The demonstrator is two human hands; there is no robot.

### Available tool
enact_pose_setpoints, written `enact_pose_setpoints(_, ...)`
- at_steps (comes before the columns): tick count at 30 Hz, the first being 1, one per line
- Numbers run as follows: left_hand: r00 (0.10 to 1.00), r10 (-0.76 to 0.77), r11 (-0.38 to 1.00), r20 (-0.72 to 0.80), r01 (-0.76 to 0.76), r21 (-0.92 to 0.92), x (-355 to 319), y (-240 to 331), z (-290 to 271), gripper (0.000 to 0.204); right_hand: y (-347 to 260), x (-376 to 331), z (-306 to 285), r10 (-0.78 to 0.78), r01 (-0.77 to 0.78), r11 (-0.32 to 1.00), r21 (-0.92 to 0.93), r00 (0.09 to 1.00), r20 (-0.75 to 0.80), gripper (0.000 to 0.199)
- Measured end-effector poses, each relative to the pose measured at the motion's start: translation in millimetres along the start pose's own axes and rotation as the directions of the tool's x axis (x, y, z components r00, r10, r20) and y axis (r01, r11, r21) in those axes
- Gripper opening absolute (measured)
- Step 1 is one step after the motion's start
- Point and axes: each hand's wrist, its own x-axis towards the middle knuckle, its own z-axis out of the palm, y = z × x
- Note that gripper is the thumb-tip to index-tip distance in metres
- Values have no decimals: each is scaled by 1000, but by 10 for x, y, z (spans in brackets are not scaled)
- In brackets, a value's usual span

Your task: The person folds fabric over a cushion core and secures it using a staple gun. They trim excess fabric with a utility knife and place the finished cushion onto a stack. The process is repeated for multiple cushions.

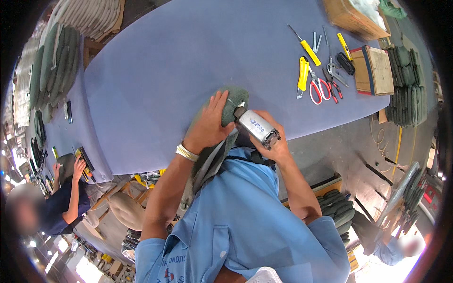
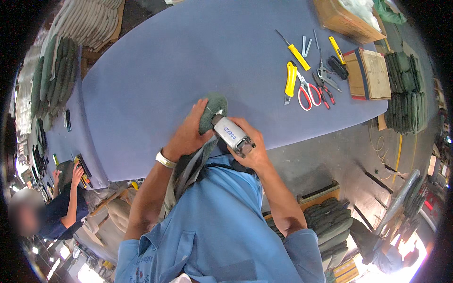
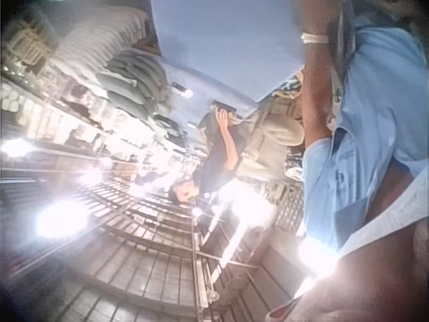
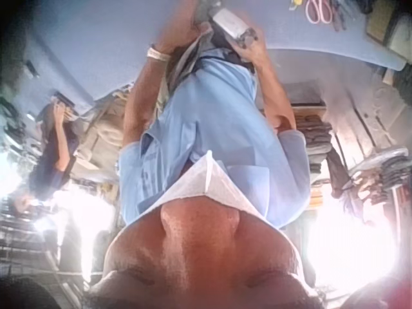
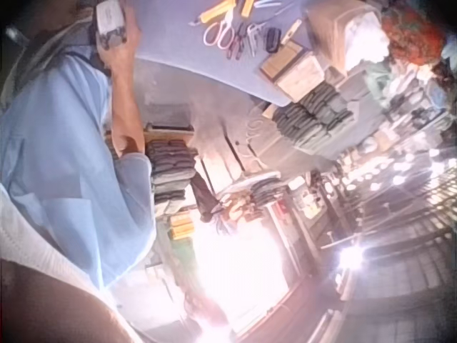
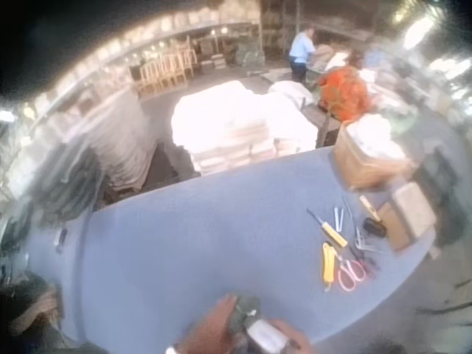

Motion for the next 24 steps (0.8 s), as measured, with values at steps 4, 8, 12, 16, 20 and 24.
enact_pose_setpoints(4,986,-154,970,-58,162,183,-61,284,79,83,73,-95,75,31,-30,999,26,998,-59,62)
enact_pose_setpoints(8,983,-170,955,-71,182,233,-101,309,87,82,89,-137,96,45,-43,998,38,997,-62,61)
enact_pose_setpoints(12,974,-217,943,-58,225,246,-84,356,66,83,53,-162,23,66,-64,996,60,998,-22,52)
enact_pose_setpoints(16,970,-241,942,-32,242,231,-68,351,61,84,65,-180,10,70,-71,995,70,997,10,52)
enact_pose_setpoints(20,973,-225,955,-44,229,188,-88,300,82,85,1,-131,-21,131,-133,991,20,989,68,60)
enact_pose_setpoints(24,978,-198,964,-69,207,165,-74,283,101,85,-115,-5,-76,111,-116,993,35,988,105,62)
